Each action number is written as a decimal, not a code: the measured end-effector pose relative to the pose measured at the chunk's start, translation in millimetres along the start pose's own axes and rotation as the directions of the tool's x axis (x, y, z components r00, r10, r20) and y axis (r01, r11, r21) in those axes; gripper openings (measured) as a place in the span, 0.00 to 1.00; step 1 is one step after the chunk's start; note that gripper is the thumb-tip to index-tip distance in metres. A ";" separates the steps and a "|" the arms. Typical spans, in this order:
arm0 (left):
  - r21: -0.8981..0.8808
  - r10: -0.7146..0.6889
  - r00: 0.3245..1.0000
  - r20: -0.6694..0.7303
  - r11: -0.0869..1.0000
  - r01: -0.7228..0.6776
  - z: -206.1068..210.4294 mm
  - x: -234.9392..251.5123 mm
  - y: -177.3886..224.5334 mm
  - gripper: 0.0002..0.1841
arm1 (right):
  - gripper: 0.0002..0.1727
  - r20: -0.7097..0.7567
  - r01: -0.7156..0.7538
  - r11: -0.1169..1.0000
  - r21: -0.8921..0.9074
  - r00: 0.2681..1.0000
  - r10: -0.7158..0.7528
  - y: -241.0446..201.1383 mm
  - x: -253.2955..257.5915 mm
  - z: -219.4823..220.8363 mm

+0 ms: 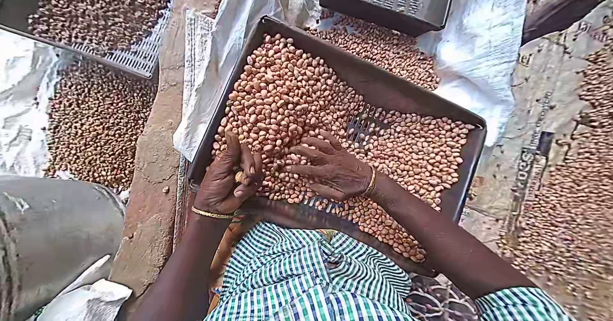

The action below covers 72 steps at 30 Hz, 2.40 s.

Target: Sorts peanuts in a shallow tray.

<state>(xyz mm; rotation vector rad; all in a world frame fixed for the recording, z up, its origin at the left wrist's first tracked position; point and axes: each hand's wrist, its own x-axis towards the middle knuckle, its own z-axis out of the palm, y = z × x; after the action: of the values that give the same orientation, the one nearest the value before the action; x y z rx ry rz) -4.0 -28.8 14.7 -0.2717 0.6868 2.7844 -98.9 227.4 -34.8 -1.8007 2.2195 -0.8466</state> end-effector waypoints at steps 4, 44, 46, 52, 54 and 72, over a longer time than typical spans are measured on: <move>0.047 -0.025 1.000 0.014 0.999 0.024 -0.8 -0.9 -0.2 0.30 | 0.26 0.258 -0.133 0.991 0.035 0.959 0.119 -31.4 -85.8 -30.4; 0.232 -0.019 0.994 0.105 0.973 -0.006 -2.4 -0.1 -0.3 0.30 | 0.11 -0.127 -0.438 0.408 0.801 0.542 0.831 -70.5 -73.7 -21.0; 0.238 -0.026 0.993 0.114 0.971 -0.002 -3.0 1.2 -0.2 0.30 | 0.12 -0.041 -0.459 0.338 0.822 0.544 0.838 -76.5 -77.0 -24.8; 0.278 -0.004 0.994 0.112 0.960 -0.027 -2.8 1.5 -0.7 0.30 | 0.09 -0.088 -0.742 0.668 -0.054 0.670 0.737 -105.9 -44.5 -0.7; 0.275 -0.002 0.995 0.103 0.961 -0.026 -3.4 2.1 -0.9 0.31 | 0.08 -0.032 -0.751 0.650 -0.118 0.657 0.753 -108.8 -36.9 -3.1; 0.289 0.006 0.993 0.121 0.956 -0.041 -1.9 2.5 -1.2 0.32 | 0.08 -0.153 -0.727 0.680 -0.096 0.686 0.711 -108.2 -47.0 8.6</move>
<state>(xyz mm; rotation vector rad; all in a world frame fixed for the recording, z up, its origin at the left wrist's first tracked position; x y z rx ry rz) -5.8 -28.2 11.9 -0.0379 1.0601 2.6465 9.1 256.4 3.6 -0.7407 2.7793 -0.5998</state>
